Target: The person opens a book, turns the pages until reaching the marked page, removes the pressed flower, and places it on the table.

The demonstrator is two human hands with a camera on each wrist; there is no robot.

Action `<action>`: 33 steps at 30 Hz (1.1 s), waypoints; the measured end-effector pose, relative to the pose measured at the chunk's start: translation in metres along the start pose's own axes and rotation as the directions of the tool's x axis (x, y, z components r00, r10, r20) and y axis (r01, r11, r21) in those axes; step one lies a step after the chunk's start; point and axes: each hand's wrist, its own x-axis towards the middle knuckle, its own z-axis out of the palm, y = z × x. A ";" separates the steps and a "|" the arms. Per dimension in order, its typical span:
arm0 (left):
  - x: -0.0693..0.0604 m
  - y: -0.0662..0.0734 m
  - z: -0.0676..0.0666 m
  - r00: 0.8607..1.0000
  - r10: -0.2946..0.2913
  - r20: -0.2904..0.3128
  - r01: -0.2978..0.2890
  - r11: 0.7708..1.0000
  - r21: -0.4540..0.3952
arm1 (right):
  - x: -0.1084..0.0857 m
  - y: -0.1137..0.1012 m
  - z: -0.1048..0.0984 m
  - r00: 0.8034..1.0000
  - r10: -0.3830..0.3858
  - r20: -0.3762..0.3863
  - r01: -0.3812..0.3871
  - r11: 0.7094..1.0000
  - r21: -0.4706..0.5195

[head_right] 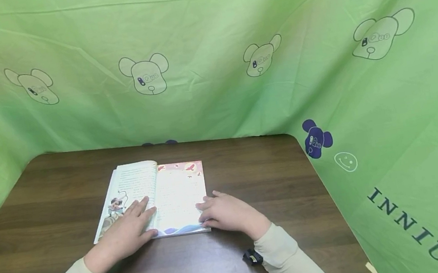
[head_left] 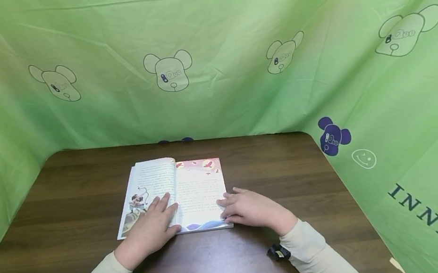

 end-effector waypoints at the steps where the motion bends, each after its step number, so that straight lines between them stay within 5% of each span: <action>1: 0.000 0.001 0.001 1.000 -0.004 0.000 0.004 1.000 -0.007 | 0.000 0.000 0.000 1.000 -0.015 -0.015 0.015 1.000 -0.008; 9: -0.003 0.009 0.005 0.999 -0.027 -0.019 0.027 1.000 0.012 | 0.002 -0.002 0.000 0.985 -0.023 -0.174 0.021 1.000 -0.015; 24: -0.001 0.011 0.013 0.991 -0.059 -0.122 0.067 0.996 0.059 | 0.006 -0.002 -0.004 0.883 -0.149 -0.445 0.075 0.981 -0.180; 33: 0.002 0.012 0.012 0.985 -0.082 -0.155 0.080 0.997 -0.020 | 0.006 0.001 -0.010 0.846 -0.075 -0.528 -0.018 0.985 -0.169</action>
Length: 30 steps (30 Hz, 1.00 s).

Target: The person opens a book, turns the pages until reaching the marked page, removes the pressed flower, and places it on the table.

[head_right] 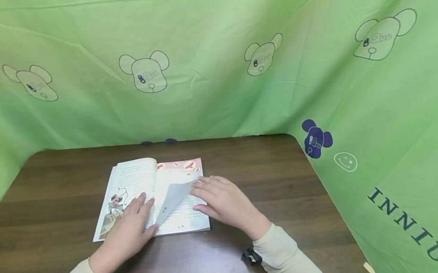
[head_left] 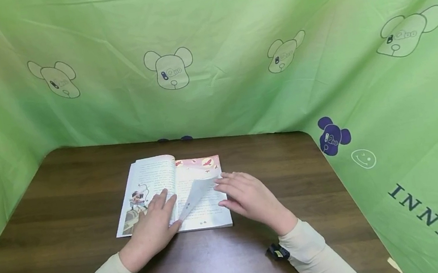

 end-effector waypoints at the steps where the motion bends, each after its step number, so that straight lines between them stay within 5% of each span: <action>1: 0.000 0.000 0.000 1.000 0.001 -0.023 -0.002 1.000 -0.009 | 0.000 0.000 0.000 1.000 0.005 -0.002 -0.005 1.000 -0.002; 7: 0.001 -0.002 0.002 0.979 0.047 -0.200 -0.055 0.998 -0.034 | -0.001 0.001 0.001 1.000 0.016 0.019 -0.016 1.000 -0.009; 11: 0.002 -0.003 0.000 0.966 0.049 -0.254 -0.053 0.999 -0.009 | -0.002 0.001 0.002 0.991 0.088 0.104 -0.089 0.996 0.000; 17: 0.001 -0.003 -0.002 0.962 0.052 -0.268 -0.035 0.997 0.067 | -0.006 0.000 0.006 0.928 0.193 0.319 -0.207 0.978 0.010; 21: 0.001 -0.002 -0.002 0.962 0.087 -0.258 -0.063 0.993 0.100 | -0.009 0.000 0.008 0.893 0.218 0.394 -0.250 0.968 0.030; 30: -0.002 -0.002 -0.002 0.981 0.116 -0.153 -0.107 0.992 0.061 | -0.013 -0.001 0.011 0.868 0.219 0.446 -0.275 0.959 0.064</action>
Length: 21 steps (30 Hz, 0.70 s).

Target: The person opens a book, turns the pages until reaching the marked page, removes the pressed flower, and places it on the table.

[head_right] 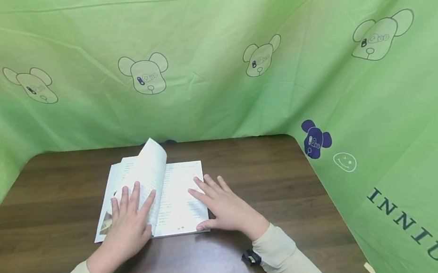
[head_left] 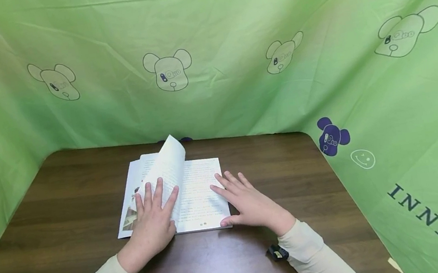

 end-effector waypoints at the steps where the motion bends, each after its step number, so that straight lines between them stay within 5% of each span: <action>1: 0.000 0.000 0.000 1.000 0.002 0.010 -0.002 1.000 -0.012 | 0.000 0.000 0.000 1.000 0.001 0.010 -0.001 1.000 0.005; 14: 0.003 -0.005 0.000 0.982 0.086 0.171 -0.083 0.996 -0.024 | -0.001 -0.001 0.005 0.993 -0.018 0.116 0.008 0.997 0.082; 21: 0.002 -0.006 -0.005 0.967 0.054 0.250 -0.056 0.998 0.003 | -0.003 -0.001 0.006 0.989 -0.025 0.147 0.011 0.995 0.095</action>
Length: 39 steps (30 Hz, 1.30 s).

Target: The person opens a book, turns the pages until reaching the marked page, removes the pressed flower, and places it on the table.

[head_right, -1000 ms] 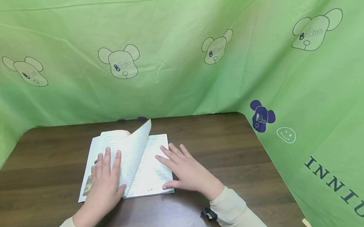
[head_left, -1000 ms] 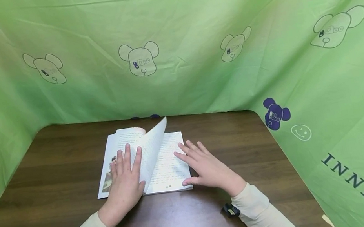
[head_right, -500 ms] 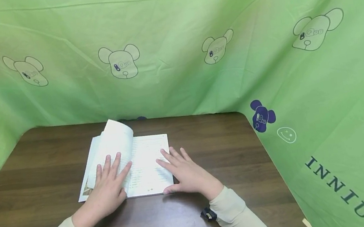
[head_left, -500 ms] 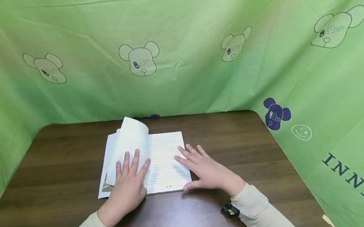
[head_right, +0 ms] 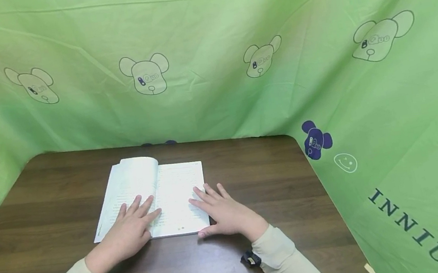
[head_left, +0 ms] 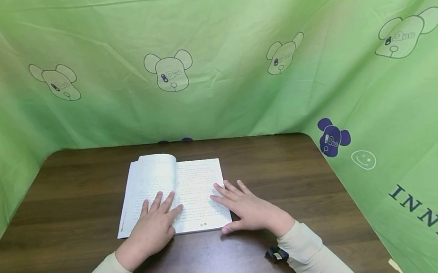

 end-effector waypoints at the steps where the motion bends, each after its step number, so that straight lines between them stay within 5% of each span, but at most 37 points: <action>1: 0.000 0.000 -0.001 1.000 -0.012 0.000 0.012 1.000 0.005 | 0.000 0.000 0.000 1.000 0.001 0.006 -0.001 1.000 0.001; 11: -0.002 0.001 -0.001 0.996 -0.084 -0.009 0.084 0.996 -0.030 | -0.002 0.000 0.001 0.995 0.028 0.096 -0.030 0.999 0.019; 23: -0.001 0.001 0.000 0.994 -0.106 -0.018 0.106 0.994 -0.025 | -0.001 0.001 -0.001 0.997 -0.004 0.074 0.006 1.000 -0.027; 32: 0.002 0.003 0.001 0.994 -0.108 -0.023 0.106 0.991 -0.076 | 0.000 -0.001 -0.010 0.987 -0.159 0.019 0.160 0.977 -0.142; 39: 0.000 0.006 0.002 0.996 -0.093 0.003 0.093 0.993 -0.070 | 0.001 -0.003 -0.011 0.981 -0.183 -0.061 0.172 0.975 -0.143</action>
